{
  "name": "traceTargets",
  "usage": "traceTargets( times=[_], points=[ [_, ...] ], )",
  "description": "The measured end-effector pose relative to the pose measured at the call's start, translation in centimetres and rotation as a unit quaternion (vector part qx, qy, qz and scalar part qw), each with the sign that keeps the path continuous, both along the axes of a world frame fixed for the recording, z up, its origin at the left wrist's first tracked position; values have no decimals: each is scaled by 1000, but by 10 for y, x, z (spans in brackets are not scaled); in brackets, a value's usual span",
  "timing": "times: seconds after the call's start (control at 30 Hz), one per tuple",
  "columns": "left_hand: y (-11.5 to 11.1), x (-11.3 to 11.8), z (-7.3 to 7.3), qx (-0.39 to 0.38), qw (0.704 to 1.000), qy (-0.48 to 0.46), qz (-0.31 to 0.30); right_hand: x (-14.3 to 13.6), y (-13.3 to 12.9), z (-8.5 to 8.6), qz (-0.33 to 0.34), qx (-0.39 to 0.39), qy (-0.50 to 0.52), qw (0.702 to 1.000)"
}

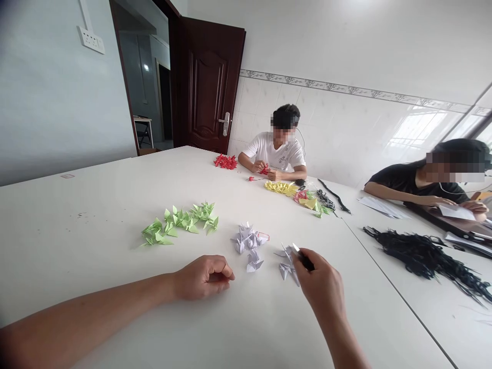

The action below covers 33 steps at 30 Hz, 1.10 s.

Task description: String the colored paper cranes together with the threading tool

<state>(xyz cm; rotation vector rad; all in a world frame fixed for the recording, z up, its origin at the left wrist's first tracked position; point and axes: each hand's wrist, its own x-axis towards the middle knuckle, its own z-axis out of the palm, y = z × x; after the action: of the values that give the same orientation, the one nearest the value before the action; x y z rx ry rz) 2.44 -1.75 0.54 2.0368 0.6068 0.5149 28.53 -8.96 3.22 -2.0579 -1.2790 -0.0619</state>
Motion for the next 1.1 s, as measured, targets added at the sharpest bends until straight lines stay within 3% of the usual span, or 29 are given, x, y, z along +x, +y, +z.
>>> traceTargets(
  times=[0.13,0.4,1.1],
  points=[
    [0,1,1,18,1000,6,1,12,-2,5,-52,8,13,999],
    [0,1,1,27,1000,5,3,25,-2,5,-83,-11,31,996],
    [0,1,1,30,999,10,1,30,0,1,-86,-19,44,995]
  ],
)
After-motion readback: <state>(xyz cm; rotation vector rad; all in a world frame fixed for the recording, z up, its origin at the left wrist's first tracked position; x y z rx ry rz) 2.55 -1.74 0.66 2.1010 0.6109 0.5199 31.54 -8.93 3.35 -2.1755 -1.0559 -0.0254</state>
